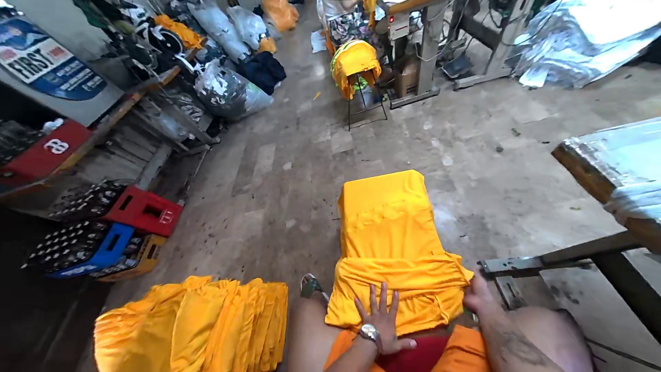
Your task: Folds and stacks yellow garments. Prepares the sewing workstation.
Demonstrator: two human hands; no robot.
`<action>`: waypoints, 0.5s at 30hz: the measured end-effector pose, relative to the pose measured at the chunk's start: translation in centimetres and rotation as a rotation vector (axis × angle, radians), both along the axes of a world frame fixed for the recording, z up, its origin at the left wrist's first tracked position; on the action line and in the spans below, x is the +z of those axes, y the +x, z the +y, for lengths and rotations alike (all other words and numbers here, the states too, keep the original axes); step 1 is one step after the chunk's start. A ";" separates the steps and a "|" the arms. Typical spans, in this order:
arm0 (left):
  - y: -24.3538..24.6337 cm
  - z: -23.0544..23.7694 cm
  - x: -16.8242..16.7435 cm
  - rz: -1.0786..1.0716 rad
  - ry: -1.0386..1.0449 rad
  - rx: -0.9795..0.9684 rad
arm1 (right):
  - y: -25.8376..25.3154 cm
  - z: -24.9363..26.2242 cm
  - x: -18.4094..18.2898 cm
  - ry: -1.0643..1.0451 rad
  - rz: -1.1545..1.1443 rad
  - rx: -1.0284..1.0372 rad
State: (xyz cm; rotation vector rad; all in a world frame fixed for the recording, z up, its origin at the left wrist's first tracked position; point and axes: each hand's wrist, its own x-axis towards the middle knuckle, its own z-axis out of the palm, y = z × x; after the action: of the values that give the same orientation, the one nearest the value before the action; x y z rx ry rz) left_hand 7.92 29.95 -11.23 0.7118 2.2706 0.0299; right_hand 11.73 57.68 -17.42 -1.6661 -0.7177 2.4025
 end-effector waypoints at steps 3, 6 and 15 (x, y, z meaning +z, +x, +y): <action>-0.3 0.5 -0.1 -0.026 -0.044 -0.010 | -1.8 2.3 -1.3 0.063 0.191 -0.491; -0.2 0.8 0.0 -0.017 -0.073 -0.010 | -3.2 2.5 -2.4 0.092 0.096 -0.509; -0.2 1.4 0.5 -0.044 -0.128 -0.020 | -10.2 11.1 5.8 0.904 0.107 0.196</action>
State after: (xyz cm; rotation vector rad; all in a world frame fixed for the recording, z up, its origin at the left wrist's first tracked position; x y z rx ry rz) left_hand 7.70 31.30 -10.76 0.6594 2.2017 -0.1074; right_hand 1.56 68.78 -11.63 -1.1003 -1.6685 1.7618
